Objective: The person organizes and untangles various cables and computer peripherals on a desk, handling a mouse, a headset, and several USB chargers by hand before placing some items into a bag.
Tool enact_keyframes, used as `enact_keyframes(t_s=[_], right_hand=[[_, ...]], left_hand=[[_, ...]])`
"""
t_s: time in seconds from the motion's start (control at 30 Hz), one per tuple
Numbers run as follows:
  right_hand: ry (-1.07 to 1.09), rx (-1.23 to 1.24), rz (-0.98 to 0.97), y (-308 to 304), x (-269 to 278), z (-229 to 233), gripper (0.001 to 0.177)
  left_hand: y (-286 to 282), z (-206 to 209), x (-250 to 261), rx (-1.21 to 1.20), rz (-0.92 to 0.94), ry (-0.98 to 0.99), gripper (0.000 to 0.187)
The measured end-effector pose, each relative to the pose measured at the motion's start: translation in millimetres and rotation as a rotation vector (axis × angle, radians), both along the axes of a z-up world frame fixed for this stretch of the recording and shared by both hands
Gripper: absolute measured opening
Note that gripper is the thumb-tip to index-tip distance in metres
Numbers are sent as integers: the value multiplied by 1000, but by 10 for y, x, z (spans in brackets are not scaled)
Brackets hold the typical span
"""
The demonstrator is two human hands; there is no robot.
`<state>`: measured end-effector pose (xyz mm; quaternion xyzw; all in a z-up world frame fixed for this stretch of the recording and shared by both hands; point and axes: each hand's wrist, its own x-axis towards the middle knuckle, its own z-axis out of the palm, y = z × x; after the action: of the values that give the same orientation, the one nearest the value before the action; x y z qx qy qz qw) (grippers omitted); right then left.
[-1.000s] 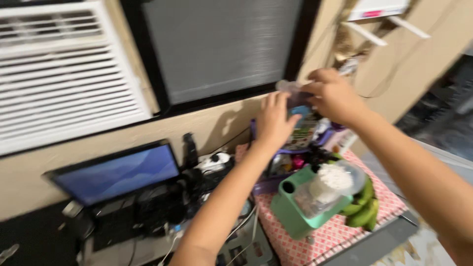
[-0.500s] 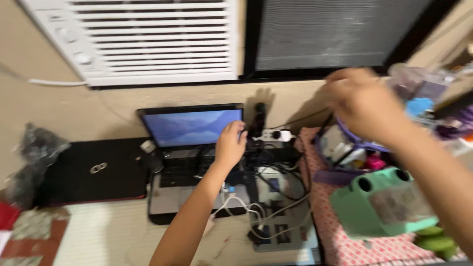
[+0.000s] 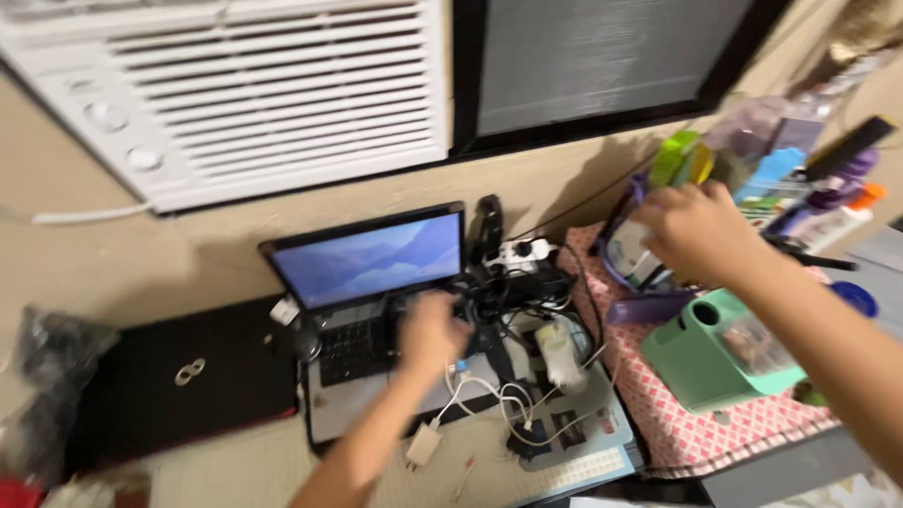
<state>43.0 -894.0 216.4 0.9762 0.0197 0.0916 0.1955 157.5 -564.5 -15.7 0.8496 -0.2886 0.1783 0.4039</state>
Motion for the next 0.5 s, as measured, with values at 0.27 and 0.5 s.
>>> enact_keyframes(t_s=[0.27,0.5], right_hand=[[-62,1030,-63,360,-1391,-2501,49],[-208,1188,-471,153,-1166,-4381,87]], left_hand=[[-1304,-593,-872,757,-539,-94,108],[-1858,-1256,-488,779,-654,-174,80]])
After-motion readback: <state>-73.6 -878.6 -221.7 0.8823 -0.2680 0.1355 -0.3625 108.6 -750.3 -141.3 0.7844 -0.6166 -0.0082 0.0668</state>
